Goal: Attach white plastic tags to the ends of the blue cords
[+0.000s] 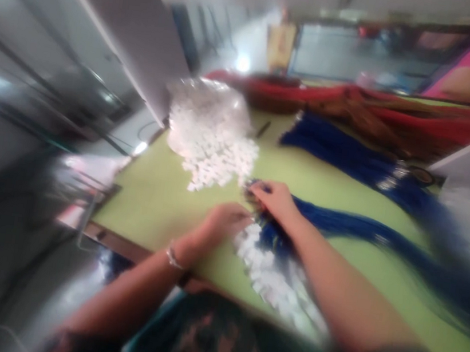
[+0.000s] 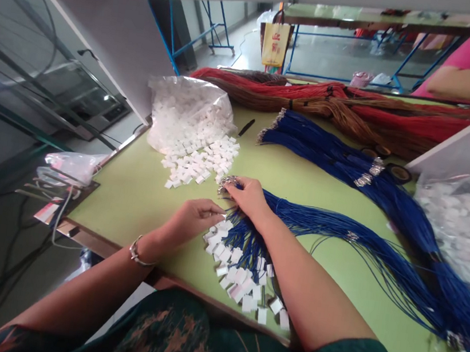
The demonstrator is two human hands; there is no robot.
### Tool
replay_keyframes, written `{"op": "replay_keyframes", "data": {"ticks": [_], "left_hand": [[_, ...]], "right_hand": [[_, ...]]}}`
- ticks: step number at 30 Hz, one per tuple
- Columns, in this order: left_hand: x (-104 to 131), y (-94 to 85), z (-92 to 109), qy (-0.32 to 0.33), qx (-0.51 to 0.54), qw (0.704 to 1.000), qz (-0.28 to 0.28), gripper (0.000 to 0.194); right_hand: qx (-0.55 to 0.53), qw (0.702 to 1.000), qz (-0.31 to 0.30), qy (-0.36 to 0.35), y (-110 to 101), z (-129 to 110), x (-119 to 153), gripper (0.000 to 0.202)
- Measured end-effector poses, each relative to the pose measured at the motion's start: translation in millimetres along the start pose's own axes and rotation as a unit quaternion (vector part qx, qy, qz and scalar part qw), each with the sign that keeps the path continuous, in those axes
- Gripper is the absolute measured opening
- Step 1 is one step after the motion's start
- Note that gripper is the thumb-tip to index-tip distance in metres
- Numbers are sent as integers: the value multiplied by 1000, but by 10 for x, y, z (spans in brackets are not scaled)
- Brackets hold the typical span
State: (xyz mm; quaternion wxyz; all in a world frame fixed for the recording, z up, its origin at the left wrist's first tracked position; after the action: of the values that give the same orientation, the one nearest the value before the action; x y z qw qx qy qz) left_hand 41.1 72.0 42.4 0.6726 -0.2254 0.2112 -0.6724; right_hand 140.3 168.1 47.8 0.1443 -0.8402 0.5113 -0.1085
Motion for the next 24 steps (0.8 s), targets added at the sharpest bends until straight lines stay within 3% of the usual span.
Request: {"op": "replay_keyframes", "data": {"ticks": [5,10,12,14,16,17,20,24], "left_hand": [[106,66,9,40,-20,999,-9,21],[94,52,-45,33,-9,999,-32,24],[5,-107,-89,8,-31,999,-12,29],[-142,-401,-111,-8,-82,994,69,28],[-307,-639,-48,20,-139,979,150,19],[-399,-662,-7,44,-166,972,161,20],[-633,-497,33,93,-225,961,131,23],[-696,-389,-64,63,-261,955,126,20]], "right_hand": [[217,964,-52,-142,262,-126,35,4],[236,959,-59,-144,261,-117,53,20],[260,953,-77,-139,283,-143,77,12],[294,941,-93,-138,317,-182,114,4],[314,934,-100,-137,339,-206,141,8],[314,934,-100,-137,342,-211,145,10],[257,951,-88,-146,315,-197,113,13],[150,981,-27,-120,156,-81,17,8]]}}
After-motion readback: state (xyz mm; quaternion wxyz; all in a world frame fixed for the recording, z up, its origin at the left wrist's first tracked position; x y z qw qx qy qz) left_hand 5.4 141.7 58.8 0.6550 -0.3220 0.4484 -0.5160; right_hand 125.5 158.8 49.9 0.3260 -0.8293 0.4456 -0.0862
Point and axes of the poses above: each hand's wrist, its own x-axis away from the middle knuckle, its own y-axis out of the palm, z = x × y, the point moved 10 cm from there along -x, towards the middle knuckle, and after that the axes turned 3 degrees about -x, right-handed, at the moved point
